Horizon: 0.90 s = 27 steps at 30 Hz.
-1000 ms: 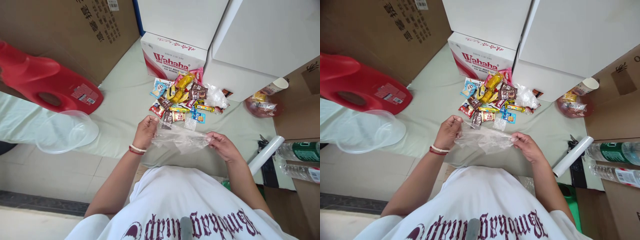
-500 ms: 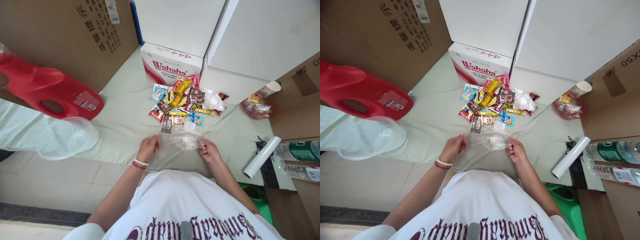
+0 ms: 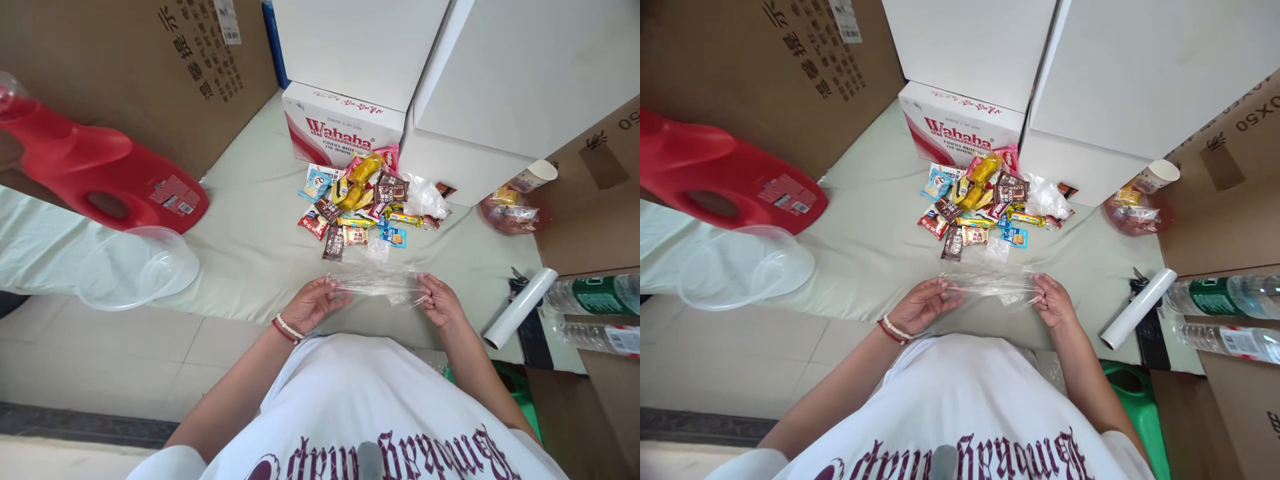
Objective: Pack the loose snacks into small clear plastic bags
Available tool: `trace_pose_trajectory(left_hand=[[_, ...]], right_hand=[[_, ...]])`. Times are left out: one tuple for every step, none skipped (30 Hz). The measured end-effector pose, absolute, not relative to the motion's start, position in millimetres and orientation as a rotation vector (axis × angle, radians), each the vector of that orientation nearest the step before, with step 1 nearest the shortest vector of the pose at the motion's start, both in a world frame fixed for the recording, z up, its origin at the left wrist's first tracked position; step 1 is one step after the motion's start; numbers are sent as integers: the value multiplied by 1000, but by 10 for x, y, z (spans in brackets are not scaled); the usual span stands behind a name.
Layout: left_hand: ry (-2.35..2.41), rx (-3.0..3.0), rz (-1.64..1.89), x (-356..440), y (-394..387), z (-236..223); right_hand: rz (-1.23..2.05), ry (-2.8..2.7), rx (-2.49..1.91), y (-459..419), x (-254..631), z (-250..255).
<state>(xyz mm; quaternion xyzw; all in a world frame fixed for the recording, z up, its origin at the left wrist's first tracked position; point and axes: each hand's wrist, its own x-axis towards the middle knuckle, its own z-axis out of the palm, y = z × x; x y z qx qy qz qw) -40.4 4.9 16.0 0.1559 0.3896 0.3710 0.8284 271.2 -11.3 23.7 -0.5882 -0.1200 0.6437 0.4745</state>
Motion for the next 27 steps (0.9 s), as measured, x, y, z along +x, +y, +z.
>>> trace_pose_trajectory(left_hand=[[820, 309, 803, -460, 36, 162], [831, 295, 816, -503, 28, 161], [858, 294, 818, -535, 26, 159], [897, 306, 812, -558, 29, 156], [945, 331, 803, -575, 37, 152], [994, 365, 792, -588, 49, 148], [1036, 406, 777, -599, 62, 147], [1067, 449, 759, -609, 75, 148], [1088, 492, 742, -615, 86, 152], [1103, 533, 725, -618, 94, 158], [1120, 570, 710, -617, 99, 166], [1146, 602, 702, -609, 99, 177], [1180, 628, 702, -596, 94, 189], [1214, 648, 704, -580, 86, 204], [1241, 666, 704, -562, 74, 221], [1254, 684, 697, -546, 60, 239], [1255, 704, 685, -533, 47, 258], [1243, 725, 661, -527, 35, 275], [1226, 746, 628, -527, 26, 287], [1212, 766, 593, -535, 21, 291], [1209, 789, 557, -550, 20, 284], [1227, 822, 528, -571, 20, 266], [1272, 880, 505, -596, 21, 238], [1345, 970, 485, -623, 19, 204], [1450, 1096, 475, -651, 14, 169], [1574, 1253, 477, -677, 4, 138], [1705, 1429, 493, -699, -11, 116]], right_hand=[[1618, -297, -1453, -120, 2776, 240], [1659, -305, -1459, -126, 2825, 239], [1690, -320, -1462, -130, 2860, 236], [1712, -341, -1466, -130, 2881, 232], [1724, -368, -1474, -127, 2893, 226], [1727, -398, -1486, -120, 2898, 218], [1723, -429, -1500, -111, 2898, 209], [1710, -465, -1515, -101, 2894, 199], [1685, -508, -1528, -90, 2888, 187], [1643, -553, -1532, -80, 2877, 173], [1588, -592, -1522, -73, 2863, 159], [1532, -618, -1499, -67, 2845, 146], [1489, -626, -1464, -66, 2824, 136], [1468, -618, -1425, -67, 2804, 128], [1466, -594, -1396, -71, 2786, 124], [1475, -568, -1387, -77, 2773, 125], [1490, -549, -1399, -82, 2767, 130], [1506, -541, -1424, -86, 2767, 136], [1522, -543, -1453, -86, 2775, 142], [1542, -554, -1478, -83, 2787, 143], [1565, -573, -1496, -75, 2801, 137], [1587, -598, -1518, -64, 2816, 122], [1593, -632, -1557, -53, 2829, 96], [1570, -685, -1623, -45, 2841, 61], [1515, -772, -1713, -41, 2852, 20], [1427, -899, -1814, -45, 2862, -22], [1303, -1055, -1912, -56, 2872, -61]])
